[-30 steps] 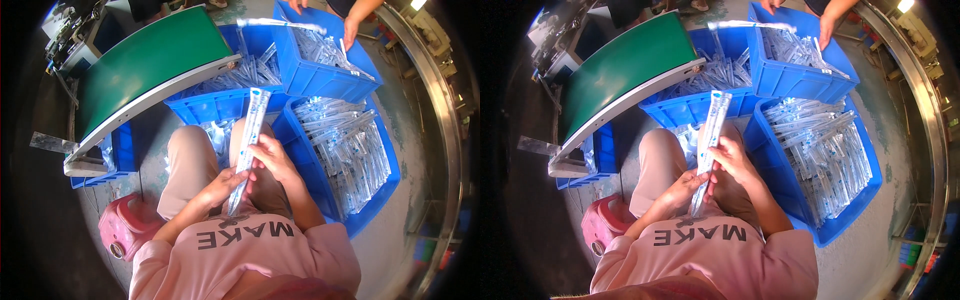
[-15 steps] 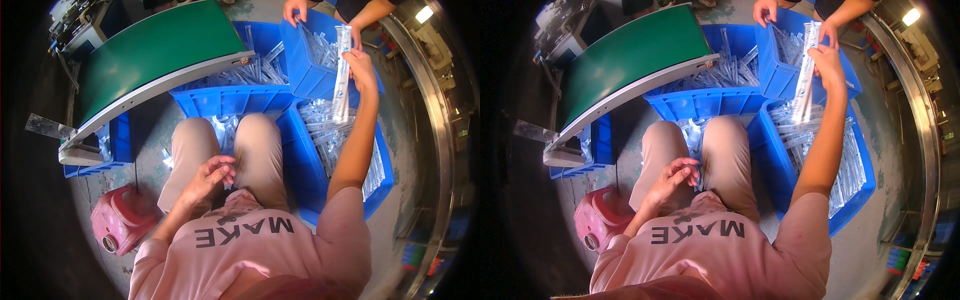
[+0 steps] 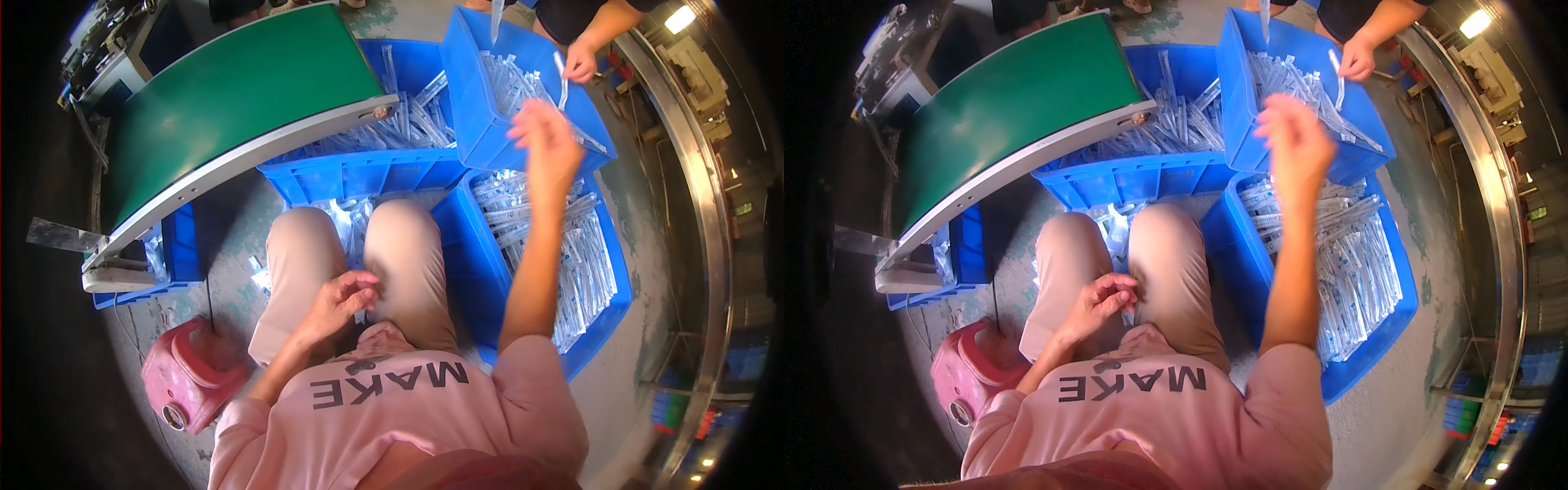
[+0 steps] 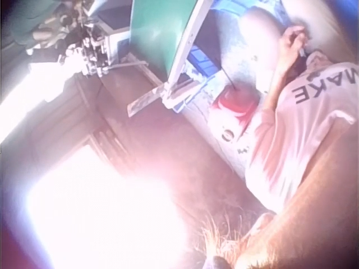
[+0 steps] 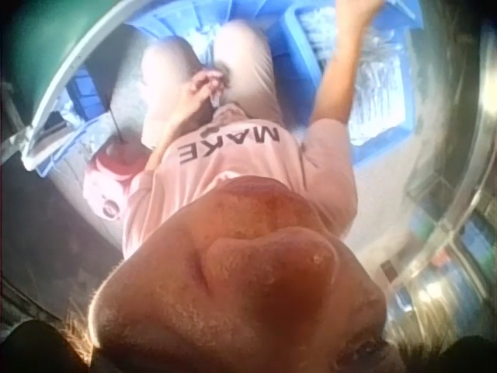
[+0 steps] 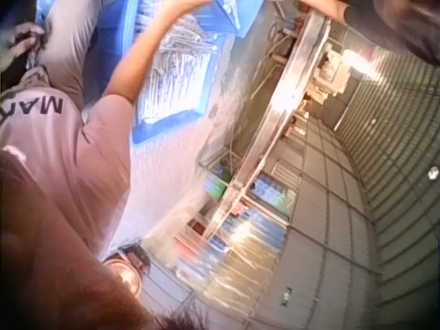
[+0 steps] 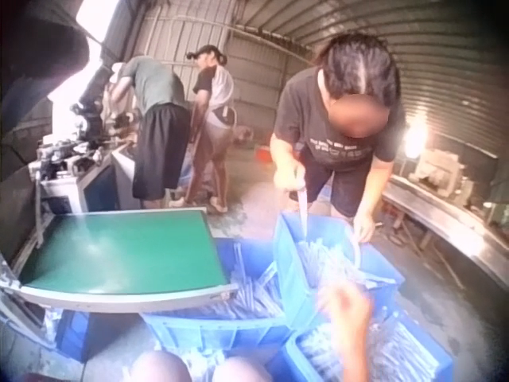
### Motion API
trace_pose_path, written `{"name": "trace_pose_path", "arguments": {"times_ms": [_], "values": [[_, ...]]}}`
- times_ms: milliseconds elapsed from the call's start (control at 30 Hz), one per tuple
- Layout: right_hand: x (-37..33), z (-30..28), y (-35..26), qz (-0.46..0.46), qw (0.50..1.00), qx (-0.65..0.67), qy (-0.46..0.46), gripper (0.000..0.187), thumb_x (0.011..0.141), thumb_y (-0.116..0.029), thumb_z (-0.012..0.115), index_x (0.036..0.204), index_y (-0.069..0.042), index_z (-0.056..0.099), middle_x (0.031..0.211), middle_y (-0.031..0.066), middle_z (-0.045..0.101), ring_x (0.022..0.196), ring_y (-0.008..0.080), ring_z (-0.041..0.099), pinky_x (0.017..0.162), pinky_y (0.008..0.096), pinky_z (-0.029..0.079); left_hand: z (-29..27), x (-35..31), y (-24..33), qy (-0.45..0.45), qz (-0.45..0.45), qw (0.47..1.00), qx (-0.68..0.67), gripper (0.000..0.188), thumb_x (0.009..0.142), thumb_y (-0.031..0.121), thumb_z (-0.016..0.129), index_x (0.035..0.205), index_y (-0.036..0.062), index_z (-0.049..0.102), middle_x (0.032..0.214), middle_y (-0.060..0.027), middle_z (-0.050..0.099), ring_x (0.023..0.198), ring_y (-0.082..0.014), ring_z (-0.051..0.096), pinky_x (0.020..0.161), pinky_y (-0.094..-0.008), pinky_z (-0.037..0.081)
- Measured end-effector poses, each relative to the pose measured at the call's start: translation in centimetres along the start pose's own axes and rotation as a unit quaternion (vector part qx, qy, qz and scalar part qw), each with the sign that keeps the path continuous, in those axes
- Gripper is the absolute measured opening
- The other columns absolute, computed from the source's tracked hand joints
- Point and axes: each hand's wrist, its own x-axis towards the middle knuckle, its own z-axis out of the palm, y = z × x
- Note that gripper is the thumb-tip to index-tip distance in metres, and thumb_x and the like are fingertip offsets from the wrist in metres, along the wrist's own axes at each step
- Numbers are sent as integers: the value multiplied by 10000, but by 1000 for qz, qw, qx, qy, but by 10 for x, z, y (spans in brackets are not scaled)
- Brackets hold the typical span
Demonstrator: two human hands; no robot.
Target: The person sorts a collection of packaged items by taking them from a blue bin and placing them either into another blue bin or onto a green conveyor belt by hand.
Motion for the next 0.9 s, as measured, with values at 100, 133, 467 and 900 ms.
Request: {"name": "trace_pose_path", "arguments": {"times_ms": [100, 133, 467, 900], "values": [[-70, 34, 19, -37, 993, -19, -110, 127, 826, -9, 572, 943, -12, 622, 783, 77, 630, 629, 124, 588, 567, 235, 458, 2, 12, 7, -38, 8, 997, 60, 222, 903, 115, 523, 1097, 6, 537, 845, -40, 576, 745, -96, 548, 676, -215, 448], [-84, 43, 30, -65, 989, -57, -119, 136, 809, 8, 578, 932, -21, 627, 751, 89, 615, 593, 142, 584, 534, 247, 447, 3, 15, 11, -29, 20, 994, 104, 218, 899, 125, 535, 1082, 8, 552, 836, -35, 578, 749, -88, 550, 679, -213, 450], [-132, 88, 38, -237, 865, -322, -302, 184, 698, -162, 632, 866, -117, 575, 840, -9, 580, 813, 195, 539, 696, 342, 397, 3, 36, 101, -34, 171, 912, 371, 208, 823, 93, 602, 1021, 30, 591, 861, -130, 605, 726, -191, 626, 620, -284, 484], [-149, 52, 52, -191, 967, -160, -54, 190, 699, 88, 581, 859, -8, 617, 800, 120, 602, 718, 277, 576, 629, 342, 458, -28, 29, 80, 81, 124, 879, 454, 169, 792, 37, 616, 957, 9, 599, 817, -130, 599, 754, -236, 631, 652, -311, 491]]}}
